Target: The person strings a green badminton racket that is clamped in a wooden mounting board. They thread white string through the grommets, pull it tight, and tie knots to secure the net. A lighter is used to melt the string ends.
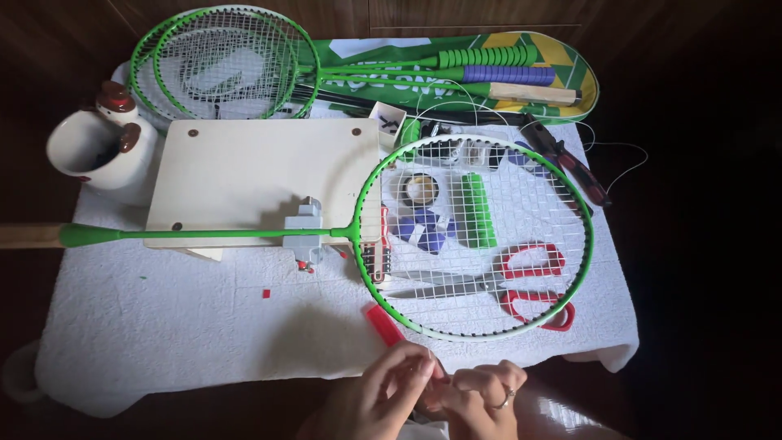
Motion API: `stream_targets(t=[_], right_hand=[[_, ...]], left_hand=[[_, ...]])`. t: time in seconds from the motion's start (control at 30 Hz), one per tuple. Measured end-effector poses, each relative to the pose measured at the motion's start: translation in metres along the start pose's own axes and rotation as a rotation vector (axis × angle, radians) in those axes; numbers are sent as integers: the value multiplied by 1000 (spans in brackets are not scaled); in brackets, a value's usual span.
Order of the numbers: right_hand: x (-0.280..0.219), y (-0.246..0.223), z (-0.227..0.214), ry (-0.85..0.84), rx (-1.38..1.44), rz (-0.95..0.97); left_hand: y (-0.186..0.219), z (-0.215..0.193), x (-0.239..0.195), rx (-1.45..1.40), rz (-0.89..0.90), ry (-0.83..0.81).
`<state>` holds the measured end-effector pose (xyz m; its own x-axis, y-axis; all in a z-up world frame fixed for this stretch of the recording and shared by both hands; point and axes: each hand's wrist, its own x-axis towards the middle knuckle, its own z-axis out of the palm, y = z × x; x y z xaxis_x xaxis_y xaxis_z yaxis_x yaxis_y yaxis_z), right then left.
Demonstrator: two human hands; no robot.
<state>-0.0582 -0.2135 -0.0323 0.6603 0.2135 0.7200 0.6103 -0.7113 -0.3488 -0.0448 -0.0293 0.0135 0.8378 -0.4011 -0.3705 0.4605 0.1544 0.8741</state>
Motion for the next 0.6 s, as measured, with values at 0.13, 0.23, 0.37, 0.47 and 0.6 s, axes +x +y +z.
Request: stream_targets(t=[0.13, 0.23, 0.37, 0.47, 0.6], right_hand=[[4, 4, -7, 9, 92, -36], [1, 27, -10, 96, 398, -42], [18, 10, -23, 253, 606, 218], [44, 1, -37, 251, 476, 316], [80, 2, -53, -58, 393, 283]], left_hand=[[-3, 0, -6, 123, 173, 28], [1, 4, -10, 208, 294, 30], [15, 12, -12, 178, 325, -18], [5, 23, -6, 40, 343, -90], [-11, 37, -2, -103, 301, -108]])
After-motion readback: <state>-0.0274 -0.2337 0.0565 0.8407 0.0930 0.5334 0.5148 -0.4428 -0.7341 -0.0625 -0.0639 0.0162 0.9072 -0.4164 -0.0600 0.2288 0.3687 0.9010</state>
